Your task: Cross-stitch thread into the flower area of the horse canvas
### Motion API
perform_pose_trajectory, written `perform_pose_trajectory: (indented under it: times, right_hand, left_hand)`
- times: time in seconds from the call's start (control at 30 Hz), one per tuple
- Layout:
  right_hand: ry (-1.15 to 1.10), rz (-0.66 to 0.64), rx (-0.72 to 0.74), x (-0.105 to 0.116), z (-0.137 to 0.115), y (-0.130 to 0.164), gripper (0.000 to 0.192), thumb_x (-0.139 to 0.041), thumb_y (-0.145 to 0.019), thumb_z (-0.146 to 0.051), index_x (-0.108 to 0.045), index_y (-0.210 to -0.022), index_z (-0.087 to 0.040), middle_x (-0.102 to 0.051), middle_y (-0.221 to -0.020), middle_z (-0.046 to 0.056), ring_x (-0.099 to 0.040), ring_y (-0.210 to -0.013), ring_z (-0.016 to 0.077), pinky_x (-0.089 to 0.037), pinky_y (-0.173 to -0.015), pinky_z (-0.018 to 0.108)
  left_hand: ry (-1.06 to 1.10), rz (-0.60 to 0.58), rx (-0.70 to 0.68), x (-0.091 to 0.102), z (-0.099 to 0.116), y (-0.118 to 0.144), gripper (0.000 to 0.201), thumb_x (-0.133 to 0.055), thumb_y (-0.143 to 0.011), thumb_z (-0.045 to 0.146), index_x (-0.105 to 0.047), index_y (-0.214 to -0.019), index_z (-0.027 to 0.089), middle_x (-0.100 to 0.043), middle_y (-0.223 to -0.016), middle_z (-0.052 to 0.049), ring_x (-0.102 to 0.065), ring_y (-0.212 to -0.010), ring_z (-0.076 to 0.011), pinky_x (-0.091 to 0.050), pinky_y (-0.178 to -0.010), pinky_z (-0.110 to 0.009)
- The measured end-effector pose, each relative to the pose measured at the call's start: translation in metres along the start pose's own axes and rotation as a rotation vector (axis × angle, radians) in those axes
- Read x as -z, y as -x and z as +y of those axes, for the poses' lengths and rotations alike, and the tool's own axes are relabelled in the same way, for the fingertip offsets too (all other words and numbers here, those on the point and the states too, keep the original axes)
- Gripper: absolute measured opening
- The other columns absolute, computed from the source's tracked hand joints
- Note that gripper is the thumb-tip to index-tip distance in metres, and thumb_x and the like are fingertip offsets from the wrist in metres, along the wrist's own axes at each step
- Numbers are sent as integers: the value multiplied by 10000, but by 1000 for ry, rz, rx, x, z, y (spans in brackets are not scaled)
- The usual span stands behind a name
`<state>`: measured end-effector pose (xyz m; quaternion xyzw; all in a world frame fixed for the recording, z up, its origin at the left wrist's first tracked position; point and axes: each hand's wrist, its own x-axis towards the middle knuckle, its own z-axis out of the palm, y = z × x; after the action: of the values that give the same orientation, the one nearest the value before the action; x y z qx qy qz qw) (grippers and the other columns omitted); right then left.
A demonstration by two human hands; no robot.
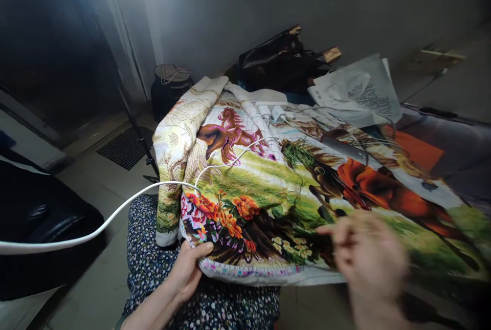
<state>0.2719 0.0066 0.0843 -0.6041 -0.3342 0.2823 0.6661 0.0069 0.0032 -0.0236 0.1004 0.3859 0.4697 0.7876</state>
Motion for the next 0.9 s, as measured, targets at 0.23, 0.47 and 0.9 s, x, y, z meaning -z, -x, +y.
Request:
perform_pose_trajectory:
  times: [0.23, 0.47, 0.9]
  right_hand:
    - [376, -835, -100, -76, 76, 88, 217, -463, -899, -304, -635, -894, -173, -530, -560, -30, -482, -494, 102, -365, -489, 209]
    - [576, -796, 69, -85, 75, 94, 233, -494, -866, -206, -726, -881, -201, -642, -590, -14, -573, -538, 128, -390, -586, 233]
    - [807, -892, 252, -89, 70, 93, 276, -484, -846, -69, -710, -935, -199, -723, -836, 40, -668, -745, 182, -423, -667, 237]
  left_hand:
    - [-11, 31, -9, -1, 0, -1, 533, -701, -686, 154, -582, -1206, 142, -740, -940, -87, -662, -930, -257, -474, -874, -379]
    - [-26, 46, -6, 0, -2, 0, 504, -721, -665, 170, -616, -1156, 133, -737, -941, -86, -675, -848, -250, -490, -827, -368]
    - [-72, 44, -50, -4, 0, 2, 540, -741, -639, 198, -613, -1159, 133, -731, -942, -97, -667, -840, -253, -489, -811, -369]
